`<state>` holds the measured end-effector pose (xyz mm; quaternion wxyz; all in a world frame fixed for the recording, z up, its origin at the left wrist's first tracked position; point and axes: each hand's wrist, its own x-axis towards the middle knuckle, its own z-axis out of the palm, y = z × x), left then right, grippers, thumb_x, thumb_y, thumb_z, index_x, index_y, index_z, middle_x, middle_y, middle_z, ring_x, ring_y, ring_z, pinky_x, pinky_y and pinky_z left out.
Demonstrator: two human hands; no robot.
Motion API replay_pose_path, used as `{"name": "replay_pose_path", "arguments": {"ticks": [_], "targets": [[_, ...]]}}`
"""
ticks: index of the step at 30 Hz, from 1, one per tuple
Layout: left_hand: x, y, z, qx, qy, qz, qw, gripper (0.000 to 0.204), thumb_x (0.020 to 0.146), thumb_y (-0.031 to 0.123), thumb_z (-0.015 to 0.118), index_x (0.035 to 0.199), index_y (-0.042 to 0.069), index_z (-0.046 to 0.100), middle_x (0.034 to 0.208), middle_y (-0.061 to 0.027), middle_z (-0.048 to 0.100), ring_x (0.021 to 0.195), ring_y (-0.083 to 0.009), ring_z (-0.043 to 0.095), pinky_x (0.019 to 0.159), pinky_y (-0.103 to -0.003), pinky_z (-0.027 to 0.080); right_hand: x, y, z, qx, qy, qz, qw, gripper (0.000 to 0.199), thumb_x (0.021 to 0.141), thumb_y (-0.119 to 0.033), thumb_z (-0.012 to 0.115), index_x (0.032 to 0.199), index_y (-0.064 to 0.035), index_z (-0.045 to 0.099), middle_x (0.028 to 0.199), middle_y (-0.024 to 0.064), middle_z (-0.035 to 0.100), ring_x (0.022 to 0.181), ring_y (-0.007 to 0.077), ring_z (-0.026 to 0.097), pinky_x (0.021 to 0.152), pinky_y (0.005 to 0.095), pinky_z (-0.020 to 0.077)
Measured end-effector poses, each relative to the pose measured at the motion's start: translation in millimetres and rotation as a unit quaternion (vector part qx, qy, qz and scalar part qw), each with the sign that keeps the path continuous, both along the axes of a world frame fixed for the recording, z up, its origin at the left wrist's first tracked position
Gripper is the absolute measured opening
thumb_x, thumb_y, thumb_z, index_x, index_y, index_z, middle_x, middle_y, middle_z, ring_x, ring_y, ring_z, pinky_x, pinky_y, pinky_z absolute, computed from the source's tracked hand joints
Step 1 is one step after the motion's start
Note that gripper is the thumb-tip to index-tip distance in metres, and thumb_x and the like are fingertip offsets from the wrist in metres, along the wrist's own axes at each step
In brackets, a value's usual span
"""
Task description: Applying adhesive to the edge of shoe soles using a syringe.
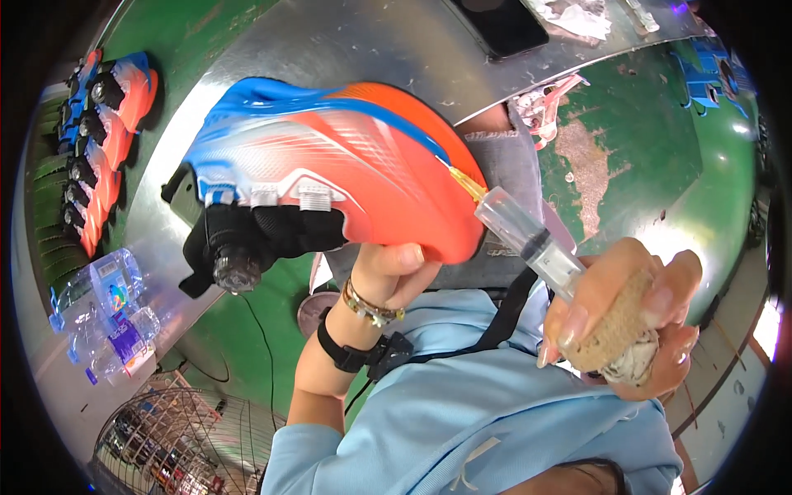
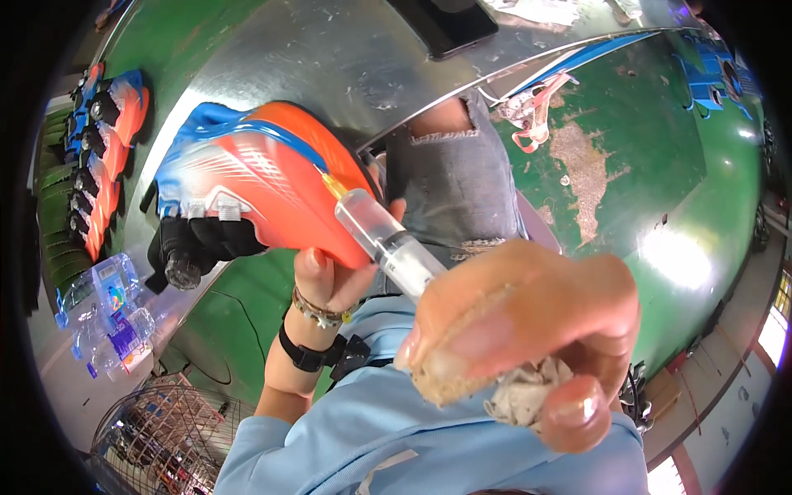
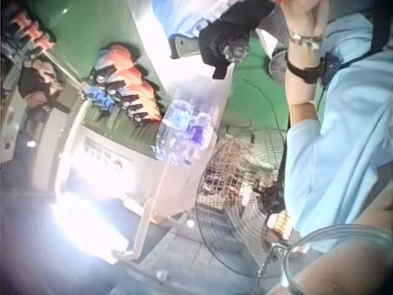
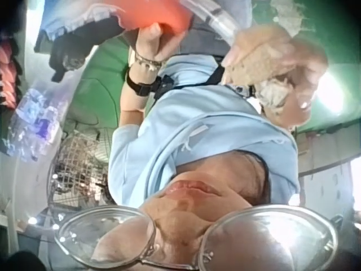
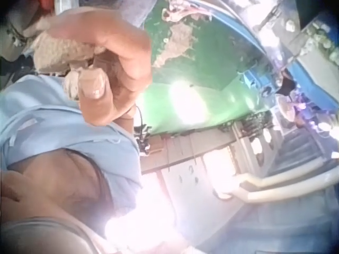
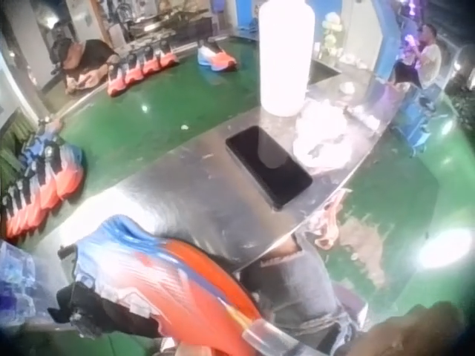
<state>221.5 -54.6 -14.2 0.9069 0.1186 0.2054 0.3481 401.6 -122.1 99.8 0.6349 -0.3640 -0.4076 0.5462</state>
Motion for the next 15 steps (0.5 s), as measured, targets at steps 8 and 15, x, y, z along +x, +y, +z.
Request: {"name": "replay_pose_path", "arguments": {"ticks": [8,15], "targets": [[34,26,4,0.032,-0.010,0.031,0.999,0.086,0.061,0.026,0.084,0.133,0.011,0.039,0.141,-0.0058,0.037,0.133,-0.0192,0.029,0.115,-0.047,0.012,10,-3,-1,0.054,-0.028,0.007,0.998,0.025,0.093,-0.039,0.046,0.103,-0.0160,0.045,0.087,0.0179,0.051,0.055,0.0287,0.057,0.048,0.0350,0.0536],[47,42,1,0.129,-0.031,0.057,0.990,0.074,0.070,0.026,0.078,0.133,0.011,0.040,0.141,-0.0052,0.036,0.137,-0.0203,0.022,0.114,-0.050,0.011,5,-5,-2,0.071,-0.087,-0.034,0.993,0.024,0.092,-0.039,0.048,0.103,-0.0182,0.047,0.087,0.0155,0.051,0.057,0.0279,0.058,0.049,0.0349,0.0541]]}}
